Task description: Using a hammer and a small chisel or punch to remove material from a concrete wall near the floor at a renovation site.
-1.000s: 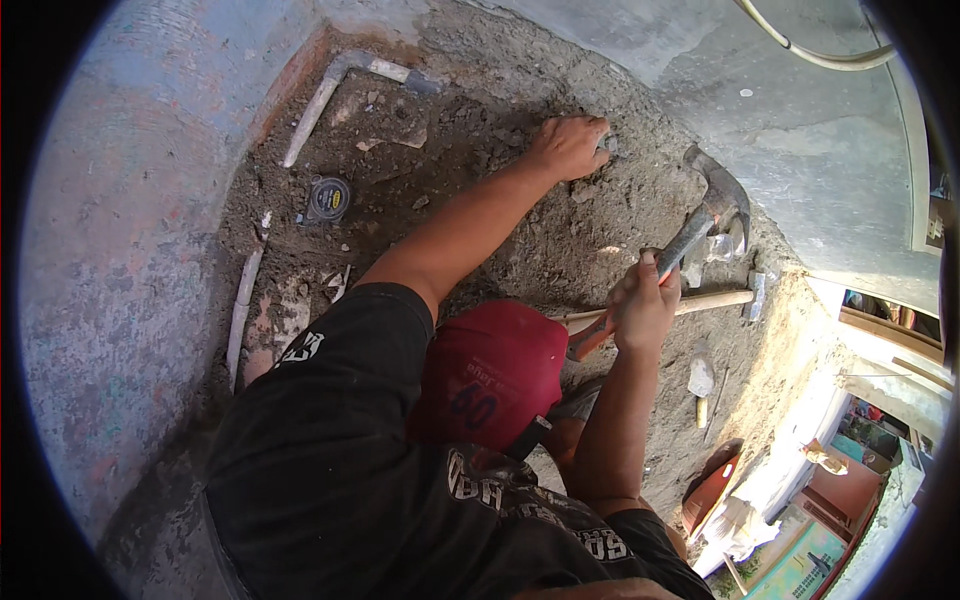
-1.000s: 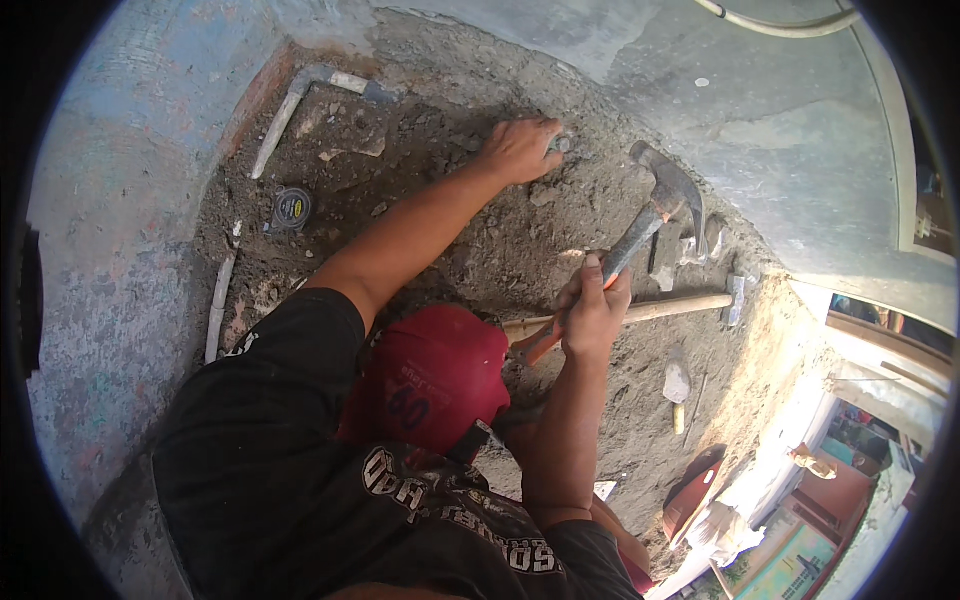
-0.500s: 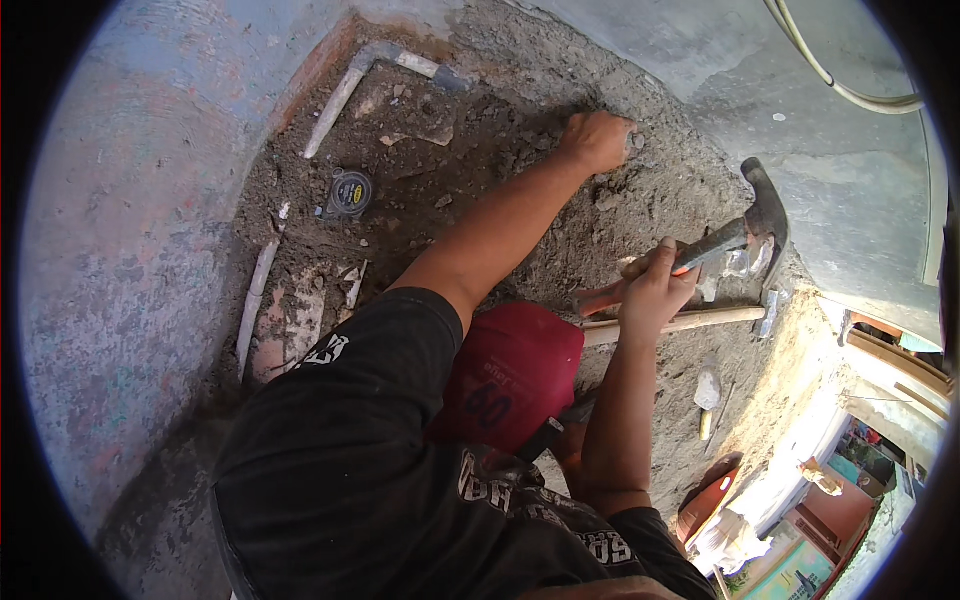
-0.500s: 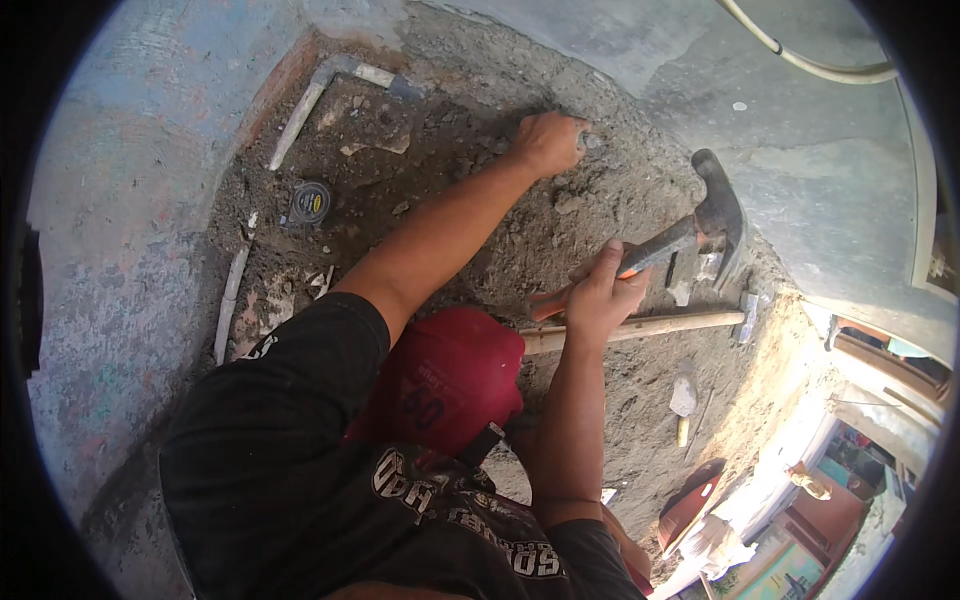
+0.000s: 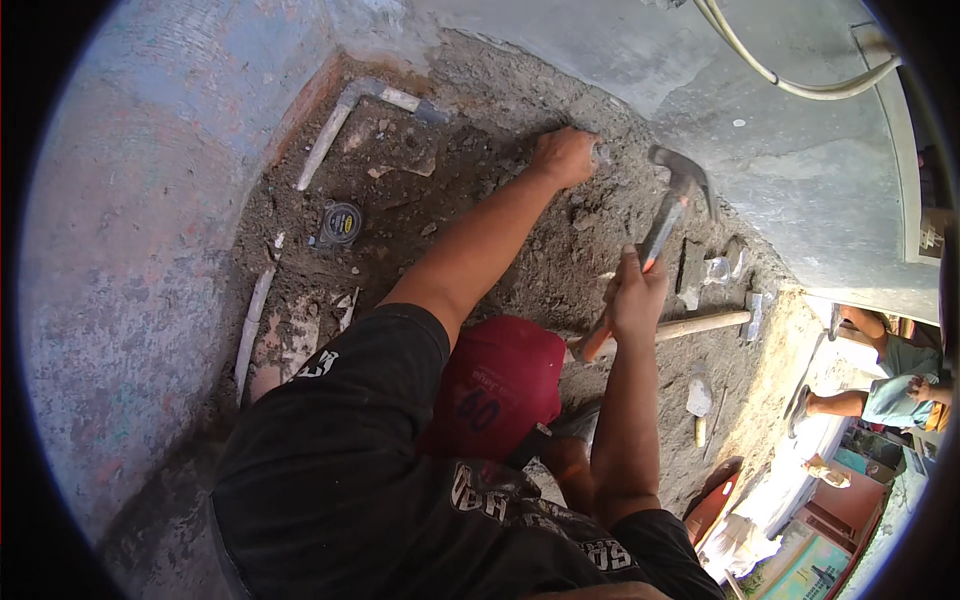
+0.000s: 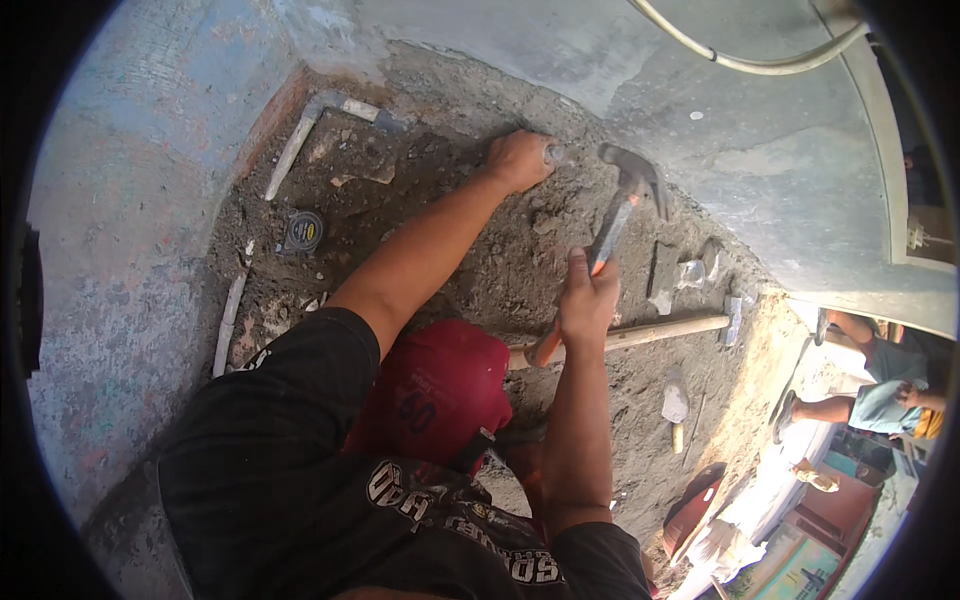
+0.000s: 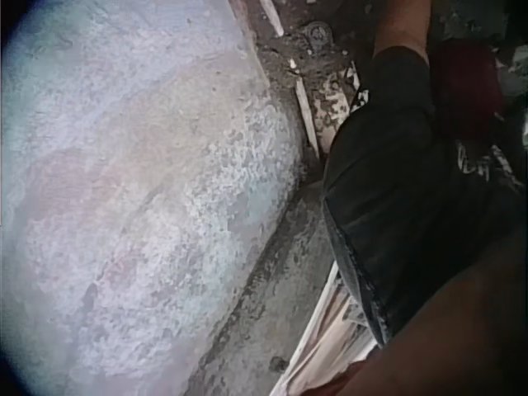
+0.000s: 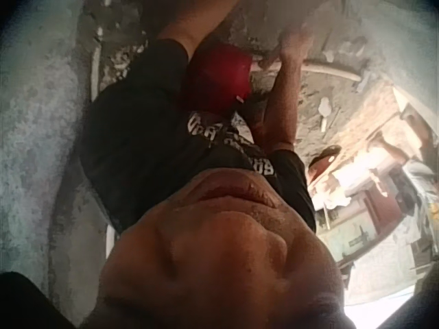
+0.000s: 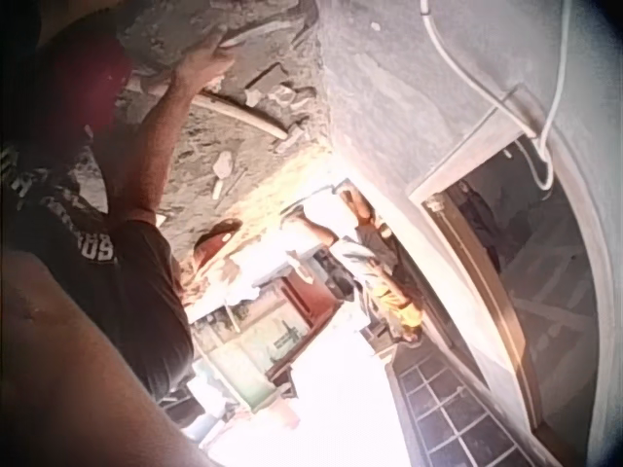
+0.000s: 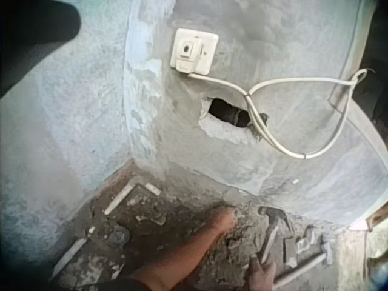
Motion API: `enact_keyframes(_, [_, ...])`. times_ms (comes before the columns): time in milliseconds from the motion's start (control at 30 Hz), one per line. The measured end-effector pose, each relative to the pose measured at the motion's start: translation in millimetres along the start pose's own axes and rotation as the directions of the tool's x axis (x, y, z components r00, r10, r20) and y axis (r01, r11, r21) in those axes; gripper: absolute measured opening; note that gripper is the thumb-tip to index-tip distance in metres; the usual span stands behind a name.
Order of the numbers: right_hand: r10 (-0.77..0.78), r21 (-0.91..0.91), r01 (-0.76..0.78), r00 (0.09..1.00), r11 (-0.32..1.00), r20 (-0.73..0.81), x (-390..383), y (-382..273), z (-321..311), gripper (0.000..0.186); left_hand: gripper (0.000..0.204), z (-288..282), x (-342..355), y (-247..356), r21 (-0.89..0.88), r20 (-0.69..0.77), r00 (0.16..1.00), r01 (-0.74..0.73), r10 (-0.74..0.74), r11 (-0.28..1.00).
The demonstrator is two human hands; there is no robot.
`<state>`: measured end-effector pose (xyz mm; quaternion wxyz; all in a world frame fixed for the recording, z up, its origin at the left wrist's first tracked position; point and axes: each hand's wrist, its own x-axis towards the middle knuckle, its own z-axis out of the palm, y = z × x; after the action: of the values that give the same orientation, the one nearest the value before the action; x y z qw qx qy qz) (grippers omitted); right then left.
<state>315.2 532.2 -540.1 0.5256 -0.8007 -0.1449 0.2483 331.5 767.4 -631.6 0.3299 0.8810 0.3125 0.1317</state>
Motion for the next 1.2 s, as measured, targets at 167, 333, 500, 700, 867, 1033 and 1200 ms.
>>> enact_keyframes(167, [-0.045, -0.05, 0.044, 0.998, 0.998, -0.039, 13.2, 21.0, 18.1, 0.019, 0.044, 0.7, -8.9, 2.6, -0.02, 0.054, 0.998, 0.023, -0.022, 1.0])
enact_keyframes(333, [-0.107, 0.087, 0.116, 0.989, 0.989, -0.097, -2.9, -13.2, 10.6, 0.018, 0.046, 1.4, -9.6, -4.4, 0.023, 0.037, 0.999, -0.001, 0.0, 1.0])
enact_keyframes(500, [0.019, -0.305, -0.01, 0.999, 0.952, 0.027, 20.8, 23.6, 13.6, 0.014, 0.043, 2.0, -16.0, 3.1, 0.01, 0.077, 0.997, 0.003, -0.004, 1.0])
enact_keyframes(700, [-0.211, 0.02, 0.218, 0.961, 0.976, -0.182, 8.9, 11.1, 28.6, 0.019, 0.041, 11.6, -3.3, 1.2, 0.041, -0.026, 1.0, -0.005, 0.006, 0.999])
enact_keyframes(867, [-0.12, -0.277, 0.122, 0.993, 0.953, 0.025, 11.4, 1.4, 22.0, 0.018, 0.043, 12.1, -1.2, -30.1, 0.156, 0.056, 0.998, -0.031, 0.022, 0.987])
enact_keyframes(1033, [-0.279, -0.14, 0.257, 0.943, 0.956, -0.18, 17.6, 47.0, 20.2, 0.016, 0.044, 18.9, -9.7, 5.3, 0.122, 0.045, 0.997, -0.073, 0.068, 0.99])
enact_keyframes(1200, [0.167, 0.183, -0.182, 0.982, 0.966, 0.092, 5.0, 15.0, 1.3, 0.015, 0.045, 14.7, -20.0, 6.9, 0.202, 0.16, 0.987, -0.036, 0.003, 0.979])
